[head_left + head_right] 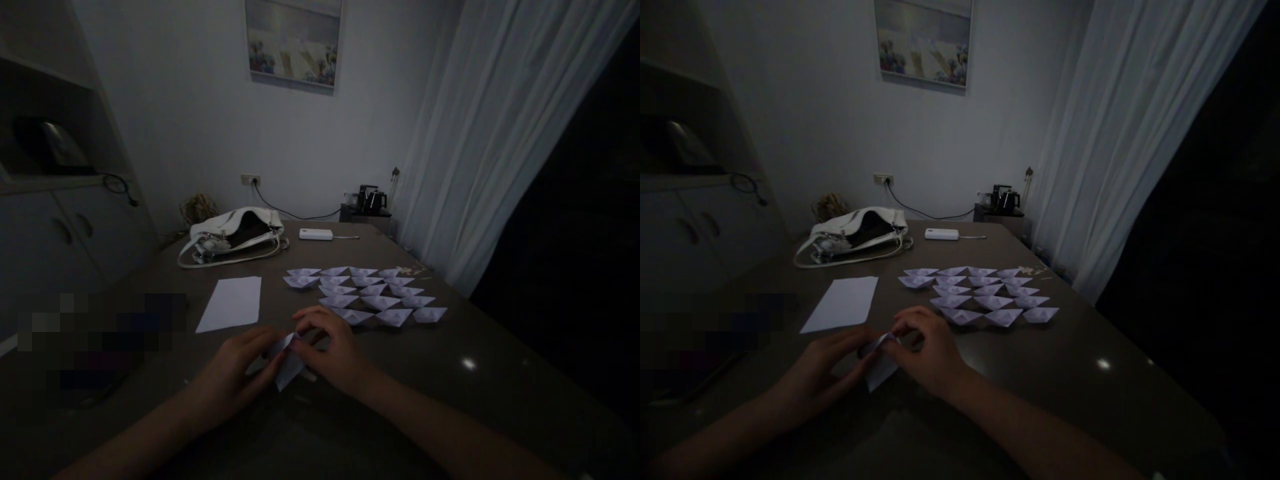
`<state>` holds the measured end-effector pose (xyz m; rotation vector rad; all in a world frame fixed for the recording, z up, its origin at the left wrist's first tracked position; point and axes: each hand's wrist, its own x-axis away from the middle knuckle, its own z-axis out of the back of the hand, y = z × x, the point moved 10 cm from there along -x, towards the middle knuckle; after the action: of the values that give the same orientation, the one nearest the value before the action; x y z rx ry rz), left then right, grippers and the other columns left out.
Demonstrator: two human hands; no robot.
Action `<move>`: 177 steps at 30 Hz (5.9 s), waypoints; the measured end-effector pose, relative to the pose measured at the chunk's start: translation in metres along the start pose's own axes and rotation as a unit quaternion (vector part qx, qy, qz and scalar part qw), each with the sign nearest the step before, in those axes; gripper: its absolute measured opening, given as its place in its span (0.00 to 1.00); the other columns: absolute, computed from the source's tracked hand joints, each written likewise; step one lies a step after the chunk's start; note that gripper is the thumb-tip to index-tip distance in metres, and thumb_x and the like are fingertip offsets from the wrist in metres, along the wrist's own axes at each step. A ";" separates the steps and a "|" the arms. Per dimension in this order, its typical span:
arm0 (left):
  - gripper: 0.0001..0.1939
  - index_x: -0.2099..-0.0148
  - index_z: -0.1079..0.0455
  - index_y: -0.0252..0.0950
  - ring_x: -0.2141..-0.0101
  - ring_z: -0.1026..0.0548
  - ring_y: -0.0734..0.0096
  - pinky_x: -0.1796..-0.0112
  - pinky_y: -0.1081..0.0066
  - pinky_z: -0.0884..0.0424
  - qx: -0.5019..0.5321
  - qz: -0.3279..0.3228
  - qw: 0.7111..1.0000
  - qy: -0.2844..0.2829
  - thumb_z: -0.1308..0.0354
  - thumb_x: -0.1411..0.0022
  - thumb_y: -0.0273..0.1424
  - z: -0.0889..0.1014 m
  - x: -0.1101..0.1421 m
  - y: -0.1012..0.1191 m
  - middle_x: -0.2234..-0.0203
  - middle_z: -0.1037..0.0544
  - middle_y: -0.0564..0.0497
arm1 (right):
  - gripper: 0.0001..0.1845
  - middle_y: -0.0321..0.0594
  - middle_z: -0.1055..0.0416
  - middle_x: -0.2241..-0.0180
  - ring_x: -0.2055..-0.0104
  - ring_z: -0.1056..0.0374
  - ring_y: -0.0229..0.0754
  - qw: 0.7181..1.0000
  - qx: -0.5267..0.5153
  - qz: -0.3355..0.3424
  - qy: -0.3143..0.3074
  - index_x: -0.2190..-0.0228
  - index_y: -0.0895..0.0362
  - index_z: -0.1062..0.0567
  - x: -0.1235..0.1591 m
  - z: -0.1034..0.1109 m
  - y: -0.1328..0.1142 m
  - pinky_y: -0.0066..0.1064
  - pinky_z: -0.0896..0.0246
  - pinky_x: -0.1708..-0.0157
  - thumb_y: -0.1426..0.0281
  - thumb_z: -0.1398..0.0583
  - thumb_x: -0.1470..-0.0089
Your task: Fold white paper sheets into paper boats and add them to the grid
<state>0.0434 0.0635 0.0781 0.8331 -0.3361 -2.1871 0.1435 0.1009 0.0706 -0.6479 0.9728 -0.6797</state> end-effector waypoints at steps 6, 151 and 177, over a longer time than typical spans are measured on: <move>0.14 0.48 0.34 0.38 0.65 0.25 0.69 0.64 0.73 0.29 -0.011 -0.015 1.000 -0.010 0.48 0.36 0.30 -0.005 0.003 -0.004 0.64 0.24 0.48 | 0.11 0.37 0.30 0.64 0.69 0.36 0.34 0.999 0.023 0.027 0.008 0.69 0.56 0.26 -0.001 0.001 -0.010 0.25 0.43 0.72 0.81 0.40 0.56; 0.11 0.66 0.32 0.37 0.73 0.29 0.69 0.72 0.73 0.33 0.021 0.104 0.991 0.077 0.48 0.37 0.38 0.014 -0.001 -0.034 0.75 0.28 0.53 | 0.28 0.41 0.27 0.64 0.64 0.29 0.39 0.907 -0.318 -0.238 -0.140 0.57 0.58 0.29 0.008 -0.041 0.048 0.33 0.35 0.62 0.59 0.32 0.58; 0.17 0.66 0.32 0.36 0.76 0.30 0.70 0.78 0.76 0.34 0.183 0.209 0.960 0.040 0.45 0.41 0.46 -0.003 0.003 -0.055 0.78 0.27 0.54 | 0.15 0.34 0.30 0.79 0.78 0.34 0.33 0.956 -0.204 -0.195 -0.077 0.74 0.60 0.26 0.002 -0.025 0.053 0.27 0.38 0.75 0.59 0.35 0.54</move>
<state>0.0132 0.0989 0.0490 0.9454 -0.8168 -1.7143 0.1338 0.1283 0.0196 -1.2641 0.8514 -0.7661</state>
